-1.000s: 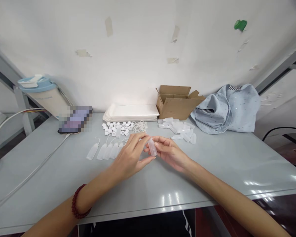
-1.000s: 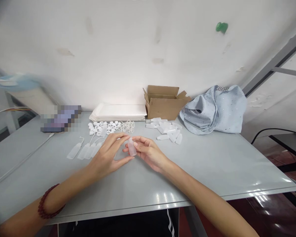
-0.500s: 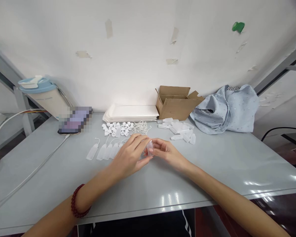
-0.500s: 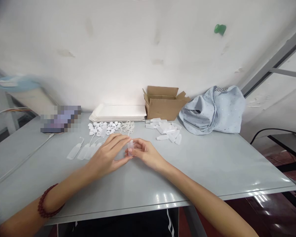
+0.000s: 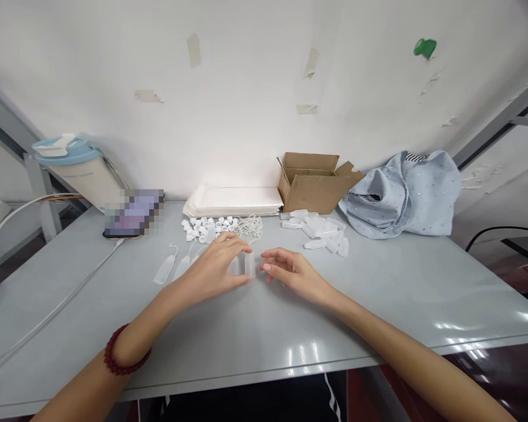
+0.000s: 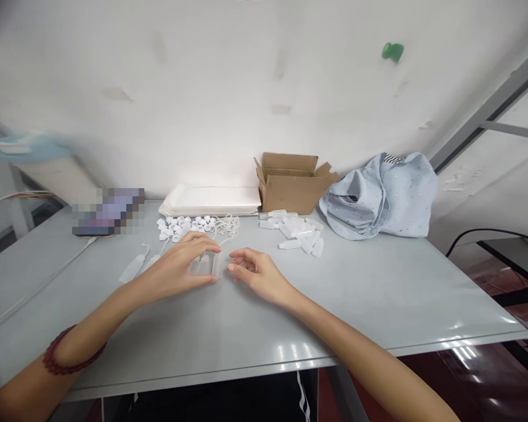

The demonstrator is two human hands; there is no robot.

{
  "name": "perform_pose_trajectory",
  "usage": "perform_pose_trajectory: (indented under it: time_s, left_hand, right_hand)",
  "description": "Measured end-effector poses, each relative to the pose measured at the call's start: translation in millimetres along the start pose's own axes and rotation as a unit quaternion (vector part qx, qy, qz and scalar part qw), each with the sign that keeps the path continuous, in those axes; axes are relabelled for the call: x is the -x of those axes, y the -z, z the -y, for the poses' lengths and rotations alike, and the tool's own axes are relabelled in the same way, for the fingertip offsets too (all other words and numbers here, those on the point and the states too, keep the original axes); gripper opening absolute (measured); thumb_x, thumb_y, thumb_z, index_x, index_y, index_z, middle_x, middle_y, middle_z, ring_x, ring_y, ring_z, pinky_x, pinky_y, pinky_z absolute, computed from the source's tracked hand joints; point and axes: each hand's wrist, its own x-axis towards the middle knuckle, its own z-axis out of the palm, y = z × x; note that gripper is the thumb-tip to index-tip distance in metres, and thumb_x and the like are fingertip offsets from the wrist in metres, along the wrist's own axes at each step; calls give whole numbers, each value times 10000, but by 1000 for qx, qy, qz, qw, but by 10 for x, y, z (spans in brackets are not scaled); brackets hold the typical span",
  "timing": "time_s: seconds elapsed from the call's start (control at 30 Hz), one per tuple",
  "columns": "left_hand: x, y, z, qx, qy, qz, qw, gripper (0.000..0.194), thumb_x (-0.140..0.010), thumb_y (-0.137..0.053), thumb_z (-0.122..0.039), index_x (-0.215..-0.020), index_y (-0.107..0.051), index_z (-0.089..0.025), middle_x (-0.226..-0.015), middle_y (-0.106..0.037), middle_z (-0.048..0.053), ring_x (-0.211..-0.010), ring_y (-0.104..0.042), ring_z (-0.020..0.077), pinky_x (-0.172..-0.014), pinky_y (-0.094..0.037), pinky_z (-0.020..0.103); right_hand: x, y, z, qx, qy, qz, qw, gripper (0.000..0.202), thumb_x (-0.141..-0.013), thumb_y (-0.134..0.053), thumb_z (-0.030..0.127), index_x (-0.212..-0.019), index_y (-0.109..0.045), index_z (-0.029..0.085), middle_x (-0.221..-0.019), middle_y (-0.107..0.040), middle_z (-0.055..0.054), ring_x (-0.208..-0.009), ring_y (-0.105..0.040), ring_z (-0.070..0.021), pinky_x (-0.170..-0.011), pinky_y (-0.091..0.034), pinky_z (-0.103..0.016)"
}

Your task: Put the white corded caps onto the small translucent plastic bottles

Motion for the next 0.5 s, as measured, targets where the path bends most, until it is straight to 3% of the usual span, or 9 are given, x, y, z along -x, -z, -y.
perform_pose_trajectory:
  time_s: [0.17,0.3,0.5]
  left_hand:
    - [12,64,25,-27,32,59,997,351,-740,-664,-301,-1058,-566,-191,-1030,-611,75,-1087,-462,285,-834,-454,397]
    - [15,94,-4,-50,32,62,996,312,-749,-618,-268,-1046,-580,-182,-988,-618,79,-1041,-477,286,-813,-447,391]
    - [37,84,18,-43,17,64,997,329,-757,-576,-254,-1080,-580,-190,-1011,-621,78,-1053,-466,282,-801,-446,376]
  right_hand:
    - [-3,0,-2,-1,-9,-5,1000,306,-845,-584,396,-1066,-597,185,-888,-641,-38,-697,-610,-131,-577,-433,-245]
    - [1,1,10,-1,-7,-8,1000,290,-845,-585,389,-1050,-601,184,-914,-641,-44,-685,-604,-124,-580,-436,-246]
    - [1,0,19,3,-6,-8,1000,275,-844,-587,390,-1027,-607,186,-766,-626,-11,-649,-593,-126,-573,-440,-251]
